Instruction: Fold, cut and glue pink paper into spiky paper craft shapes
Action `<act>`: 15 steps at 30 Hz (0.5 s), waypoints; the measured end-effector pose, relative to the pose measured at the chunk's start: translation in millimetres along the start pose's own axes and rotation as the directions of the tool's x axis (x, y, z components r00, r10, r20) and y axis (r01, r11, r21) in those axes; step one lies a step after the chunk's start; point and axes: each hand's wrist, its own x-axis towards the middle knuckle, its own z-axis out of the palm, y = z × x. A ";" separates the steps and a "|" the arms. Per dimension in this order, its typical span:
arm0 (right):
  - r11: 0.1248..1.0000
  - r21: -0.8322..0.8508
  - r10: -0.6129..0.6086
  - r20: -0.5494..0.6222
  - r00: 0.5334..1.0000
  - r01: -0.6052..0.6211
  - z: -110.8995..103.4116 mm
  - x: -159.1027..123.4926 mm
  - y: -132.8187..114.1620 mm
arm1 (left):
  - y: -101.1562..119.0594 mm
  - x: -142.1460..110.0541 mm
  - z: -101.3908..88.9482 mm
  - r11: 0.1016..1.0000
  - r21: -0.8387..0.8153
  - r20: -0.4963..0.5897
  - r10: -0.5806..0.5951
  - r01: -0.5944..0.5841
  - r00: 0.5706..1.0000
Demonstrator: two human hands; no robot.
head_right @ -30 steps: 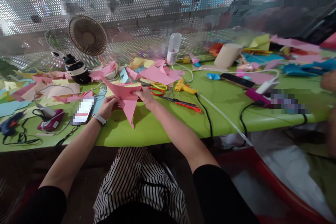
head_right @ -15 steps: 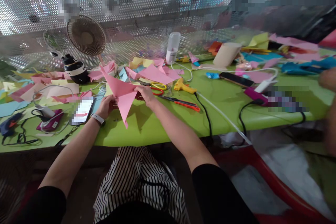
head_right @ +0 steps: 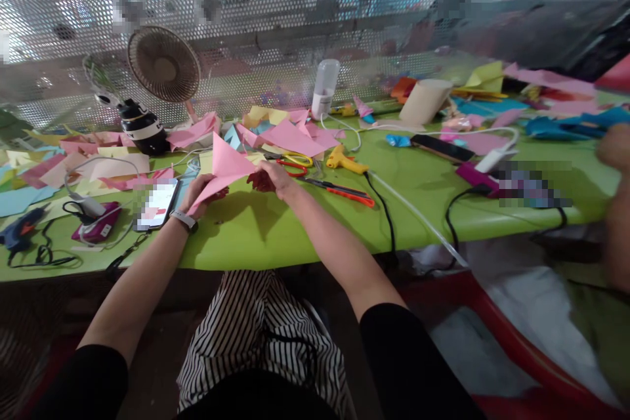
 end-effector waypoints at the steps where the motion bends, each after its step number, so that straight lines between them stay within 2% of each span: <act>1: 1.000 -0.009 0.012 0.018 1.000 -0.012 -0.2 0.2 0.3 | 1.9 -0.7 -0.2 0.999 -0.038 0.004 -0.018 0.018 1.000; 4: 0.998 -0.061 0.035 0.029 0.999 -0.033 2.0 -0.6 -1.4 | 9.4 -1.5 -2.4 0.994 -0.052 0.007 -0.092 0.092 0.996; 7: 0.985 -0.162 0.060 0.041 0.997 -0.053 4.9 -6.0 -5.6 | 18.7 -0.3 -6.9 0.984 0.042 0.032 -0.175 0.174 0.984; 10: 0.953 -0.296 0.089 0.089 0.992 -0.059 0.8 -17.9 -6.9 | 25.2 -0.3 -13.0 0.979 0.154 0.045 -0.143 0.135 0.989; 13: 0.890 -0.457 0.055 0.088 0.995 -0.009 -17.7 -32.5 -6.5 | 25.7 -4.3 -21.5 0.969 0.201 0.095 -0.164 0.142 0.982; 15: 0.813 -0.580 -0.053 0.007 0.999 0.047 -38.8 -38.5 -10.1 | 23.6 -7.8 -28.0 0.957 0.220 0.126 -0.221 0.190 0.967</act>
